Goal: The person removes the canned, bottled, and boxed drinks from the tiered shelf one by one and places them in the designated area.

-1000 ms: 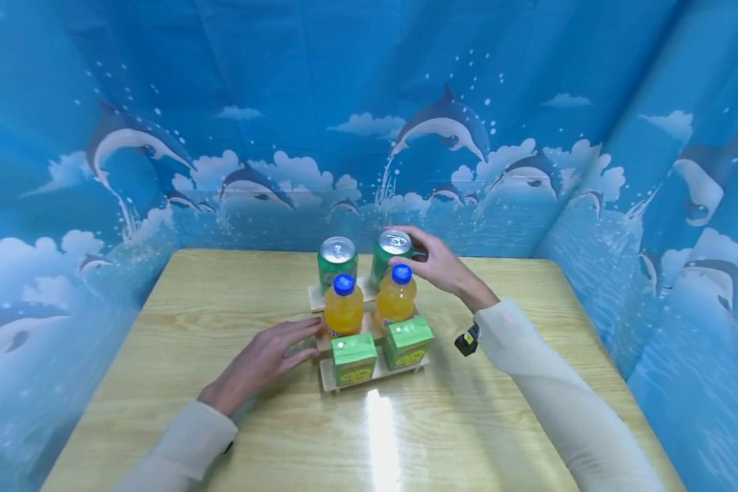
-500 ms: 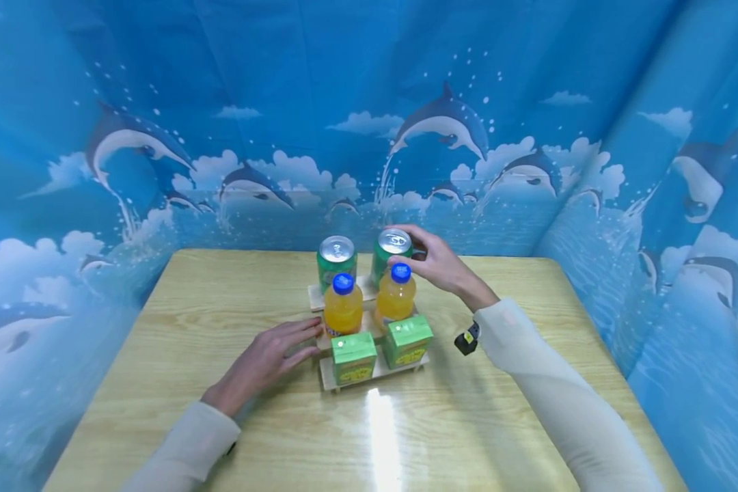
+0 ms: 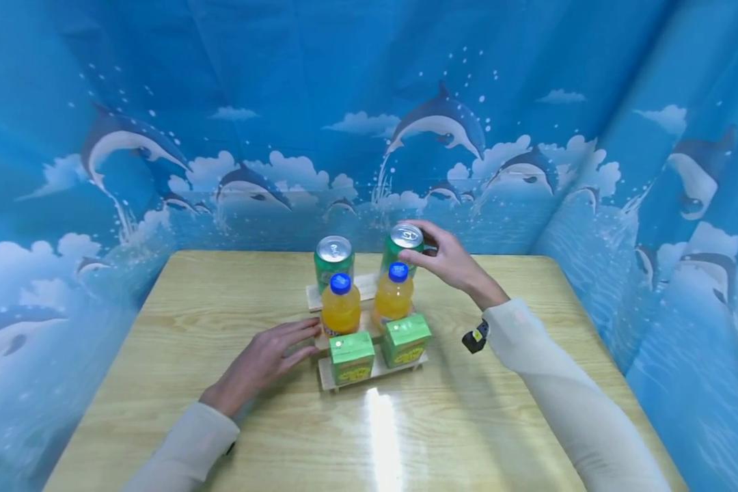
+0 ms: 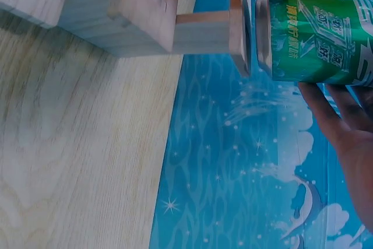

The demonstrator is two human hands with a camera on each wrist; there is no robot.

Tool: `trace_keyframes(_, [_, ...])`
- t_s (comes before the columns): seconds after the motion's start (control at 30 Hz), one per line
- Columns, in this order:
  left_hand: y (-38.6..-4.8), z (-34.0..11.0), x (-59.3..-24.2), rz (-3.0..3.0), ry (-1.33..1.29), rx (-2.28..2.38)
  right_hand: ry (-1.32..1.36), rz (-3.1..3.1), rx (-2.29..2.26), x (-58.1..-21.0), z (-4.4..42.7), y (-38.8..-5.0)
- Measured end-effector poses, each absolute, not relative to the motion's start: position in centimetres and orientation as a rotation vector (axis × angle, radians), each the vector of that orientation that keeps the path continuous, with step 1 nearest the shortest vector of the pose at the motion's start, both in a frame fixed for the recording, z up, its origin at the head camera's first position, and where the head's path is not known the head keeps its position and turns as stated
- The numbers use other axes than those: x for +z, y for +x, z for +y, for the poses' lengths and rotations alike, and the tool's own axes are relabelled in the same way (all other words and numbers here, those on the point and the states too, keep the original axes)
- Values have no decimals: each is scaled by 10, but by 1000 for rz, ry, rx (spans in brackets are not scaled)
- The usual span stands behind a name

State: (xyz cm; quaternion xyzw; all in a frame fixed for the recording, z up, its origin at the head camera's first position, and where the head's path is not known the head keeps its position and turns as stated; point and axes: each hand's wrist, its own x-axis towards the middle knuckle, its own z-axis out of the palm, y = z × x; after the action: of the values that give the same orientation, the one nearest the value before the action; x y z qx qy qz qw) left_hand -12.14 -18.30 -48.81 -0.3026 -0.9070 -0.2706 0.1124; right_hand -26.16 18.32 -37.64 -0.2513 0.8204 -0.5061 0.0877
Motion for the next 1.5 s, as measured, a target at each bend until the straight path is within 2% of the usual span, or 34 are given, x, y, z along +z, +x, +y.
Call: trace_keyframes(1.5, [-123, -185, -488, -2670, -882, -827, -270, 2903, -1454, -398, 281, -250])
